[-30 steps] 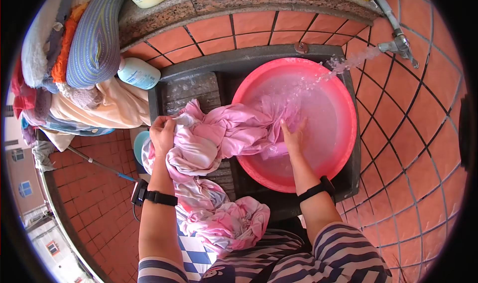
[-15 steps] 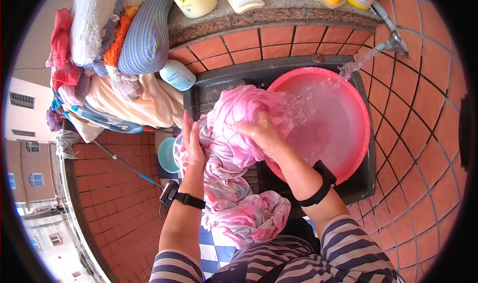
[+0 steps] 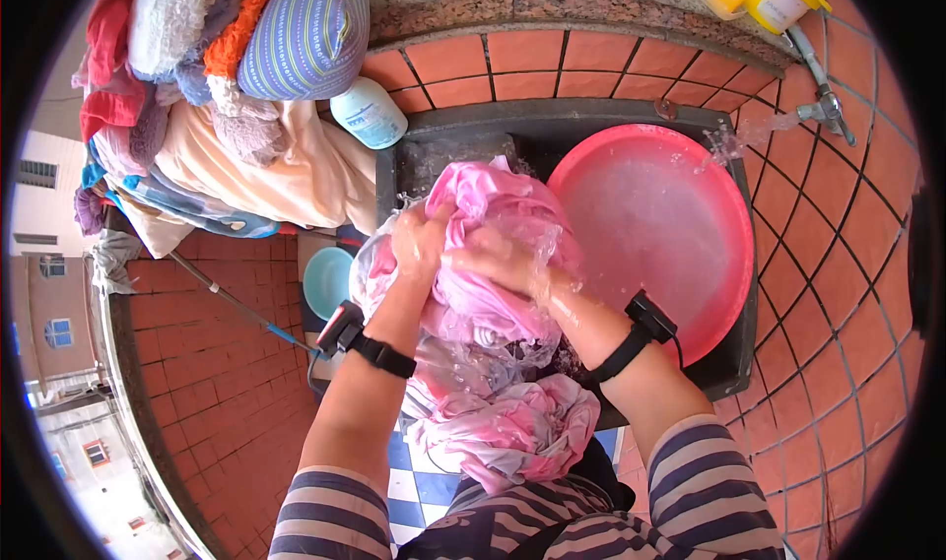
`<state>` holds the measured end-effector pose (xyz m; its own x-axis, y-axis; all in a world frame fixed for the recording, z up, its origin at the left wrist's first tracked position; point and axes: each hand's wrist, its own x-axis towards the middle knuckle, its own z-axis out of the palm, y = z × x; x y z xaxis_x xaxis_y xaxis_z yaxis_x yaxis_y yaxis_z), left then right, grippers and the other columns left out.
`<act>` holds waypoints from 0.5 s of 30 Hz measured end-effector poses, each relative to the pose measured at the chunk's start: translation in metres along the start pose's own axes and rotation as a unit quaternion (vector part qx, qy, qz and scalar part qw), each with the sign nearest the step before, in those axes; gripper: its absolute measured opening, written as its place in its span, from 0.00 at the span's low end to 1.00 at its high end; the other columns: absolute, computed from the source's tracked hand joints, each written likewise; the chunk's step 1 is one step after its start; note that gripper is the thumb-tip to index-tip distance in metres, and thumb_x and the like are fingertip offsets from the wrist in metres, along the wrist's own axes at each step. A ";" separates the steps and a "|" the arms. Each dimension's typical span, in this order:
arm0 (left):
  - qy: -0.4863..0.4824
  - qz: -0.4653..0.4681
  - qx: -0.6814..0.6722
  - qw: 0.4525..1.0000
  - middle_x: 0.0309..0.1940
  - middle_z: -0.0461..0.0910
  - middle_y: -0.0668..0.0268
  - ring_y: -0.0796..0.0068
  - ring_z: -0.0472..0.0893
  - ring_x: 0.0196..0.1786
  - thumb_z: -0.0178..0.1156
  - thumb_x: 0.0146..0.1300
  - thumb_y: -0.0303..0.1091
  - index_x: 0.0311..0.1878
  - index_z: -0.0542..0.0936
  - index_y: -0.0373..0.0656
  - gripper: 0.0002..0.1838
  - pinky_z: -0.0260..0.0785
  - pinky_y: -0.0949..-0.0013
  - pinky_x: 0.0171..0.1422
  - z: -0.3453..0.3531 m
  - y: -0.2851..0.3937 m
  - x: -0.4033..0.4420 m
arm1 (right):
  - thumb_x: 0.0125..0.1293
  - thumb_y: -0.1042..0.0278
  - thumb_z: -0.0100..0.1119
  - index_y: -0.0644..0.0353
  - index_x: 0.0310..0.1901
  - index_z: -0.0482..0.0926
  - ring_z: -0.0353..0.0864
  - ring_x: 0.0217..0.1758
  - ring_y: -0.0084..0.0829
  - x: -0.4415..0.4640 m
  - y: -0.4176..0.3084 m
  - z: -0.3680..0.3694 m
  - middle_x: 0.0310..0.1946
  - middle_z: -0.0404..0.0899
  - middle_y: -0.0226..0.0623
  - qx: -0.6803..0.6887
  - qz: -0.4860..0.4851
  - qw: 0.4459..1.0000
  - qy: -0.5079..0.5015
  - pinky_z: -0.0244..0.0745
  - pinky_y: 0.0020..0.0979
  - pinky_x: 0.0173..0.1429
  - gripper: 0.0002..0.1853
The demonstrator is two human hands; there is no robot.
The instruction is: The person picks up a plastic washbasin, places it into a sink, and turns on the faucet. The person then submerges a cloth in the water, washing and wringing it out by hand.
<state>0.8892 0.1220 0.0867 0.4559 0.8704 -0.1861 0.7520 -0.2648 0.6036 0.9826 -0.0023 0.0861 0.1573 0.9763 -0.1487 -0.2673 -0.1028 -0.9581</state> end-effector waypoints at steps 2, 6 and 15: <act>-0.025 -0.031 0.031 0.999 0.42 0.82 0.46 0.46 0.80 0.46 0.56 0.59 0.57 0.39 0.84 0.38 0.27 0.70 0.51 0.52 -0.008 0.042 0.031 | 0.60 0.47 0.62 0.65 0.27 0.80 0.77 0.21 0.42 0.036 -0.011 -0.022 0.19 0.79 0.46 -0.114 -0.073 0.983 0.125 0.72 0.41 0.32 0.23; 0.006 0.184 0.189 0.965 0.52 0.76 0.42 0.43 0.72 0.59 0.55 0.61 0.55 0.44 0.84 0.38 0.26 0.64 0.54 0.64 0.018 -0.008 0.046 | 0.60 0.39 0.59 0.58 0.57 0.75 0.74 0.58 0.53 0.009 -0.071 -0.039 0.50 0.78 0.58 -0.562 -0.137 0.735 0.353 0.70 0.44 0.56 0.32; -0.005 0.059 -0.349 0.935 0.65 0.63 0.45 0.55 0.62 0.70 0.55 0.66 0.37 0.71 0.54 0.31 0.36 0.54 0.58 0.72 -0.071 -0.039 -0.197 | 0.57 0.37 0.60 0.58 0.49 0.76 0.65 0.63 0.52 -0.115 -0.019 0.065 0.60 0.67 0.51 -0.385 -0.121 0.859 0.314 0.59 0.50 0.62 0.31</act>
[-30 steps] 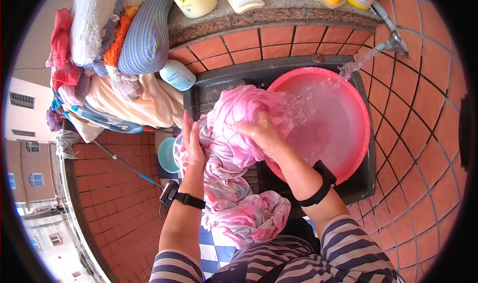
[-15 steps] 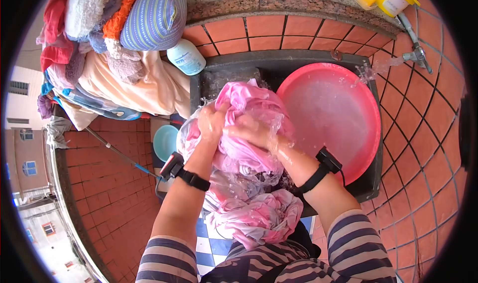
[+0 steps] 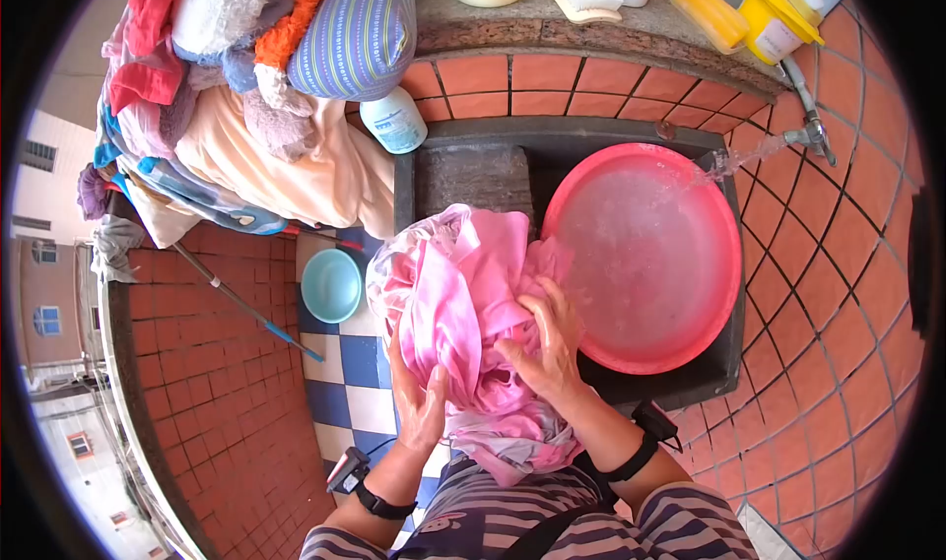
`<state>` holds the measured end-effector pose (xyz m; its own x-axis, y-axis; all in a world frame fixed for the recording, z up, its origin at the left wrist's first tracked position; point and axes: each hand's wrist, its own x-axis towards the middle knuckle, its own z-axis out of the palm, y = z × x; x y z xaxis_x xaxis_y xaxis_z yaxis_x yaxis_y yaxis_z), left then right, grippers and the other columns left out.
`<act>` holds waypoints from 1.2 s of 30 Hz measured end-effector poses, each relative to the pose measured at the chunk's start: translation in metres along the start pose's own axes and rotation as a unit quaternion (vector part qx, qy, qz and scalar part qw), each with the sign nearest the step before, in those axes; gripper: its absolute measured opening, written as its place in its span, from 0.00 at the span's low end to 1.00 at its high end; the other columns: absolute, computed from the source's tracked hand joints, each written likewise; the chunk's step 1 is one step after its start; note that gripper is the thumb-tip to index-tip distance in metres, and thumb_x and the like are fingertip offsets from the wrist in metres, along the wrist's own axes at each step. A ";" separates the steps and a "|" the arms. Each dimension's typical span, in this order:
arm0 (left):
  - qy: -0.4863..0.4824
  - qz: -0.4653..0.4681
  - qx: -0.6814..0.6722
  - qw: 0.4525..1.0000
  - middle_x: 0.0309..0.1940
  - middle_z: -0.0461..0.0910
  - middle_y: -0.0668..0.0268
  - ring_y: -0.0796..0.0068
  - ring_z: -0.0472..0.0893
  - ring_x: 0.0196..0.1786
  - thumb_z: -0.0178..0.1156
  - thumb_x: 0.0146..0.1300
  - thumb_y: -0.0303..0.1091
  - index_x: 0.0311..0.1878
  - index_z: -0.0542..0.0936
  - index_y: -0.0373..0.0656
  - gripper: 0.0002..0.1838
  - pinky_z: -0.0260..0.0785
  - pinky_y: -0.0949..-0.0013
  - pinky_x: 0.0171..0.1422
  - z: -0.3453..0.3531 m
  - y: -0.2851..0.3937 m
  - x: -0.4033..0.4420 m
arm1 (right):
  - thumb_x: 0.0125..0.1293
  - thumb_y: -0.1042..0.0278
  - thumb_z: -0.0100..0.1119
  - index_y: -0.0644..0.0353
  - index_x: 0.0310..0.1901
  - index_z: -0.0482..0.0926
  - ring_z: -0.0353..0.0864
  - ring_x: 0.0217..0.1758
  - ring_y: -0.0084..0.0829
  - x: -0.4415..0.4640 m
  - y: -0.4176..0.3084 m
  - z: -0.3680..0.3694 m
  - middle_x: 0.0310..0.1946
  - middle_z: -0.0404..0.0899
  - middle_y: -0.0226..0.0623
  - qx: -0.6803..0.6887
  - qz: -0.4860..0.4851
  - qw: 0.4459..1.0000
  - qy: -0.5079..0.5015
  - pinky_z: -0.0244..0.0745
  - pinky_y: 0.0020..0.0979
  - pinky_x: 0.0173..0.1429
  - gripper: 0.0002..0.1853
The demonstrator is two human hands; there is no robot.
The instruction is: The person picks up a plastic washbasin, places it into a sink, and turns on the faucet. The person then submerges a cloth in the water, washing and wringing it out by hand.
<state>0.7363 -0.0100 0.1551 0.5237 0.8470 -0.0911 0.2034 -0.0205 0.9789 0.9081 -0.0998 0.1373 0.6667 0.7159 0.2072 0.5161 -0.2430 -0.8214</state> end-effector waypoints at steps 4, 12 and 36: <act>0.059 0.214 0.239 0.945 0.65 0.63 0.40 0.42 0.61 0.69 0.57 0.63 0.36 0.71 0.55 0.33 0.36 0.49 0.43 0.72 0.009 -0.068 -0.002 | 0.58 0.43 0.60 0.52 0.42 0.79 0.68 0.60 0.48 -0.017 -0.022 0.034 0.56 0.70 0.43 -0.062 -0.111 0.992 0.025 0.55 0.50 0.60 0.21; -0.036 -0.074 0.337 0.938 0.37 0.81 0.42 0.39 0.79 0.43 0.51 0.64 0.52 0.47 0.79 0.41 0.23 0.68 0.46 0.53 0.045 -0.013 0.187 | 0.60 0.36 0.55 0.49 0.46 0.80 0.70 0.60 0.48 0.147 0.033 0.077 0.44 0.81 0.43 -0.161 0.076 0.983 -0.043 0.64 0.54 0.54 0.25; -0.049 0.197 0.166 0.965 0.45 0.74 0.48 0.47 0.72 0.47 0.66 0.55 0.48 0.57 0.71 0.34 0.33 0.65 0.53 0.56 0.188 0.067 0.000 | 0.74 0.55 0.41 0.65 0.51 0.76 0.77 0.48 0.30 0.040 0.142 -0.124 0.45 0.79 0.41 0.126 0.025 0.992 0.014 0.70 0.31 0.56 0.21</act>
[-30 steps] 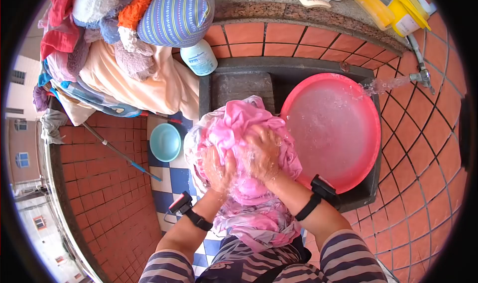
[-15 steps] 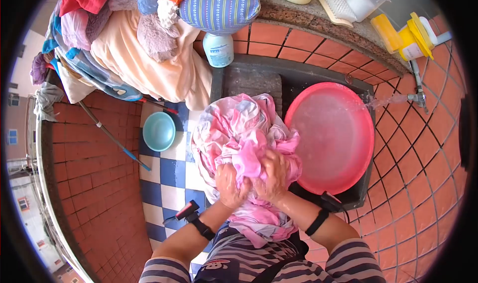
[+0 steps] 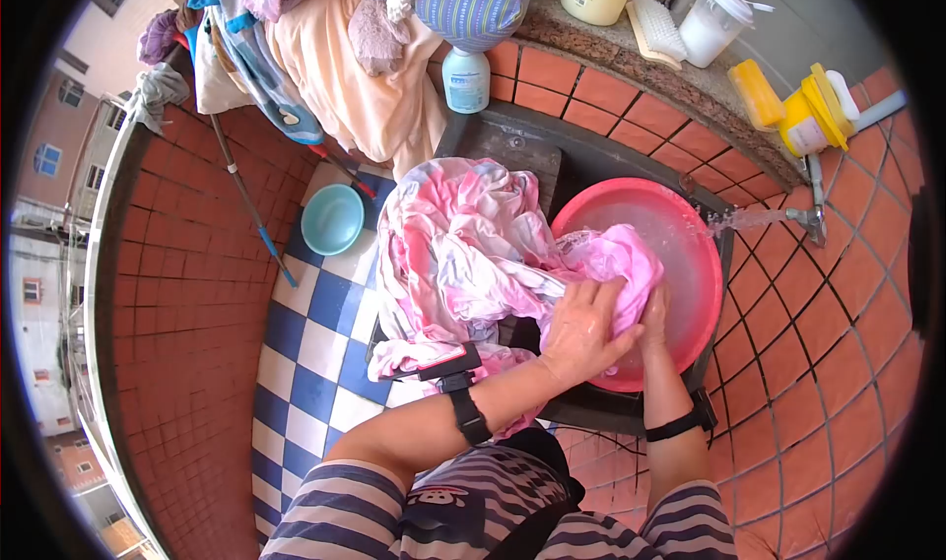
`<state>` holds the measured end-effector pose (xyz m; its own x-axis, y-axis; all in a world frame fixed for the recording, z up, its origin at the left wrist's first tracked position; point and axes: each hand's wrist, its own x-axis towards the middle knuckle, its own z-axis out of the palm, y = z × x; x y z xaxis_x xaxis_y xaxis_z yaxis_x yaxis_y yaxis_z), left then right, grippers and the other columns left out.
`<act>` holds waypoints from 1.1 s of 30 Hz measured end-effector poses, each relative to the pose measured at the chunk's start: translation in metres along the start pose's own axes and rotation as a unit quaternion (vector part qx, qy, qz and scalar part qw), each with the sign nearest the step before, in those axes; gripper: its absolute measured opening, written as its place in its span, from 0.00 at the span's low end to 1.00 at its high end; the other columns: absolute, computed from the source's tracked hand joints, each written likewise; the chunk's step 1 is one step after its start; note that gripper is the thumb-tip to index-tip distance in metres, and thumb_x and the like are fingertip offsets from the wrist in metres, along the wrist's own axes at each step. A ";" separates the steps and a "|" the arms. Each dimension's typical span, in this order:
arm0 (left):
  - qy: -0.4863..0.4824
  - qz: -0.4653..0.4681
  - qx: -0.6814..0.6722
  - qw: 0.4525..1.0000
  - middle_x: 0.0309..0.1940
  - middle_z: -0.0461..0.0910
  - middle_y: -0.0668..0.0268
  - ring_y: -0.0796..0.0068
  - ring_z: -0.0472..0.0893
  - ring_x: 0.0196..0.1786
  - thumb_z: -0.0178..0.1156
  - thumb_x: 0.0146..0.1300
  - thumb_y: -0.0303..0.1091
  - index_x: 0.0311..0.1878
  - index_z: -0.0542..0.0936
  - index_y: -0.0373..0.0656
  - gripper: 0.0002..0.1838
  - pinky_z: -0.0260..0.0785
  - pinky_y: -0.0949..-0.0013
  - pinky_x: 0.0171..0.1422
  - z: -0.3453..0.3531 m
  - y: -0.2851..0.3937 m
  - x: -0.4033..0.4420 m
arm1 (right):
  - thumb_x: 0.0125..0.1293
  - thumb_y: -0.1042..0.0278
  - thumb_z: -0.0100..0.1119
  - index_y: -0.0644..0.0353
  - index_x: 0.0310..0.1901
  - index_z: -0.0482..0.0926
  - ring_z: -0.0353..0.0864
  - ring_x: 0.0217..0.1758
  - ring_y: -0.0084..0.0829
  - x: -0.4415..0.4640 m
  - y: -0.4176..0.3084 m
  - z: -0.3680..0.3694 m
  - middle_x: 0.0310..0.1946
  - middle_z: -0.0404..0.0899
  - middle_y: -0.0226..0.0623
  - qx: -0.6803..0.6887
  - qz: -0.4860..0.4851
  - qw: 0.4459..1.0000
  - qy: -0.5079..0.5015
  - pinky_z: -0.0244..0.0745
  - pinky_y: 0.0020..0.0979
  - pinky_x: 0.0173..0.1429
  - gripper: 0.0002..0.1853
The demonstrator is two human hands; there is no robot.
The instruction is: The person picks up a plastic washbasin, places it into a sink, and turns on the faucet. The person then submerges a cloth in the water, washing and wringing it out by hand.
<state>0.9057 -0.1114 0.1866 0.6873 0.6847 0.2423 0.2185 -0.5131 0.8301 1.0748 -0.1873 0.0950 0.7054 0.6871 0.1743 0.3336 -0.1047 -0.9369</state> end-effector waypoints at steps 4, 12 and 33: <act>-0.205 0.023 -0.002 0.979 0.69 0.57 0.42 0.42 0.62 0.69 0.66 0.55 0.51 0.60 0.76 0.45 0.32 0.59 0.48 0.67 0.010 0.008 -0.021 | 0.72 0.55 0.50 0.63 0.44 0.79 0.80 0.46 0.28 0.018 0.049 -0.124 0.38 0.81 0.34 0.064 0.275 0.959 -0.006 0.74 0.32 0.53 0.18; 0.074 -0.272 0.390 0.877 0.70 0.61 0.48 0.39 0.52 0.74 0.50 0.63 0.63 0.67 0.69 0.51 0.35 0.58 0.38 0.66 -0.143 -0.219 0.078 | 0.68 0.48 0.54 0.62 0.61 0.71 0.61 0.69 0.55 0.112 -0.023 0.093 0.64 0.66 0.58 -0.175 -0.031 0.972 -0.152 0.60 0.41 0.70 0.28; 0.182 -0.003 0.388 0.903 0.45 0.79 0.56 0.54 0.77 0.49 0.52 0.62 0.42 0.44 0.78 0.48 0.13 0.63 0.51 0.52 -0.053 -0.235 0.116 | 0.64 0.50 0.55 0.63 0.47 0.79 0.69 0.59 0.53 0.095 0.041 0.242 0.56 0.70 0.54 -0.369 -0.234 0.899 0.023 0.63 0.49 0.62 0.22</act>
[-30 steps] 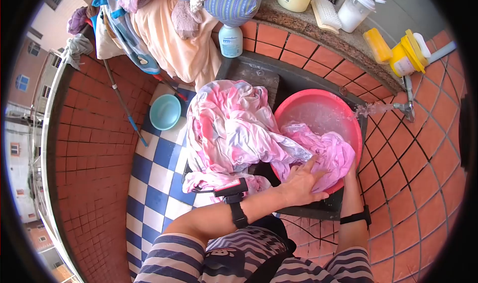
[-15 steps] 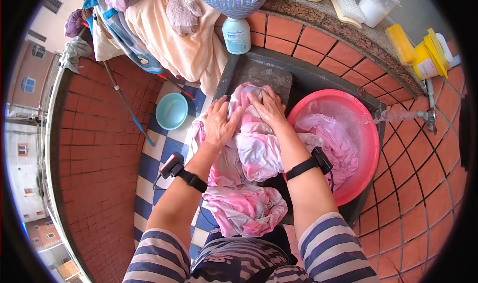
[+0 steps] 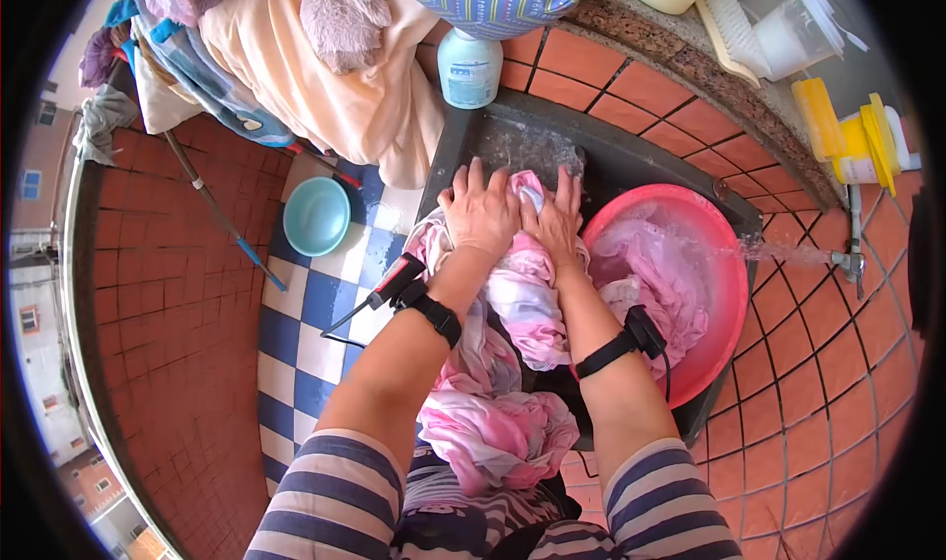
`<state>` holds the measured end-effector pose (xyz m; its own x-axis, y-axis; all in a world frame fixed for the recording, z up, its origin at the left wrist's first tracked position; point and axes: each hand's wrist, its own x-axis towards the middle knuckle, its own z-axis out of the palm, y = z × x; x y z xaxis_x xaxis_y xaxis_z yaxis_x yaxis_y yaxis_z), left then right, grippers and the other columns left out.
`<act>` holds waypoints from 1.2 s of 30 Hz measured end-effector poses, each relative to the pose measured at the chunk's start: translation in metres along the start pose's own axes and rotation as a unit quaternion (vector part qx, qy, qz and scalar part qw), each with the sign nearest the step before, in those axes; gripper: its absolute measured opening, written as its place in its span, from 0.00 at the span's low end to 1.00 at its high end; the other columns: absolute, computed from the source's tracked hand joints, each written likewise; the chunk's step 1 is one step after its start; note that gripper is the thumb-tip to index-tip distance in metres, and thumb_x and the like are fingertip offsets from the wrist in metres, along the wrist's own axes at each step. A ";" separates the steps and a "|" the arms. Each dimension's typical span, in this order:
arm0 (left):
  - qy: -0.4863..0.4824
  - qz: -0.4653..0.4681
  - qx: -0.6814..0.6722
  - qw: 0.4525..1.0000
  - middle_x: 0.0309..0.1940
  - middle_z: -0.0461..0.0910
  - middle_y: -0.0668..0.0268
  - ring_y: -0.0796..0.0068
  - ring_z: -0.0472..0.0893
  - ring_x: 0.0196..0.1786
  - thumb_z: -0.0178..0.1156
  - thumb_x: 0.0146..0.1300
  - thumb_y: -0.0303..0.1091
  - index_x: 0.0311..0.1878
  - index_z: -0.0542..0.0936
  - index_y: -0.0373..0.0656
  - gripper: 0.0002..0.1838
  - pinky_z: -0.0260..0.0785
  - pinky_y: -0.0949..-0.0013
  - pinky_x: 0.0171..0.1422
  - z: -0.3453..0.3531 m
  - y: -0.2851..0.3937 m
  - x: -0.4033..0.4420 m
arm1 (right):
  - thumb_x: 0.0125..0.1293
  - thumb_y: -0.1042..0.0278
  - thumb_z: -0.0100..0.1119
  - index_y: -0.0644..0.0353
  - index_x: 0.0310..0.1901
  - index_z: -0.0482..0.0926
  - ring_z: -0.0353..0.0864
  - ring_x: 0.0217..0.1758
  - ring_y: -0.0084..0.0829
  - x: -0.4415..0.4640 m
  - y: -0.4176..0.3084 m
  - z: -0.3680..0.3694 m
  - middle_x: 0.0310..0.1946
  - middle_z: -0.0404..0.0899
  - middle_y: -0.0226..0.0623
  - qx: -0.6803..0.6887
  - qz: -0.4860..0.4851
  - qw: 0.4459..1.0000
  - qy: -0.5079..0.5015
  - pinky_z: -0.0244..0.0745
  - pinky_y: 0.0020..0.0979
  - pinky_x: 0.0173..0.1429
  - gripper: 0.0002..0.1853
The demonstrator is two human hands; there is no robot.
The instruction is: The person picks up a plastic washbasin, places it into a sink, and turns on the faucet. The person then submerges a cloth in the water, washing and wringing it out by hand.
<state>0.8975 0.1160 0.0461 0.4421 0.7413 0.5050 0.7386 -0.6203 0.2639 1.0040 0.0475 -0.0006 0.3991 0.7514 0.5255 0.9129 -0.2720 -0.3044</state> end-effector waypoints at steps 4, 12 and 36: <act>-0.174 0.055 -0.231 0.956 0.45 0.79 0.63 0.58 0.77 0.45 0.57 0.55 0.46 0.38 0.79 0.52 0.12 0.58 0.50 0.50 -0.134 0.008 -0.056 | 0.69 0.52 0.49 0.63 0.41 0.79 0.67 0.60 0.55 -0.056 -0.060 -0.166 0.56 0.68 0.55 0.349 0.097 0.918 -0.163 0.61 0.47 0.65 0.20; -0.122 -0.108 -0.031 0.986 0.36 0.77 0.58 0.53 0.76 0.43 0.56 0.56 0.40 0.36 0.79 0.44 0.11 0.64 0.49 0.50 0.031 0.009 0.021 | 0.67 0.59 0.52 0.59 0.36 0.78 0.72 0.48 0.48 0.022 -0.011 0.002 0.42 0.75 0.46 0.081 0.144 0.986 -0.006 0.66 0.50 0.52 0.12; -0.189 0.189 -0.234 0.935 0.43 0.77 0.64 0.62 0.73 0.45 0.55 0.55 0.47 0.33 0.78 0.48 0.13 0.56 0.55 0.52 -0.177 -0.007 -0.116 | 0.60 0.57 0.60 0.60 0.29 0.74 0.69 0.53 0.54 -0.095 -0.099 -0.204 0.43 0.71 0.48 0.279 0.076 0.944 -0.157 0.64 0.55 0.57 0.14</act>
<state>0.7511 -0.0113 0.1310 0.8397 0.4297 0.3321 0.2289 -0.8346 0.5011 0.8934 -0.1196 0.1415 0.3959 0.8946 0.2072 0.6248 -0.0971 -0.7747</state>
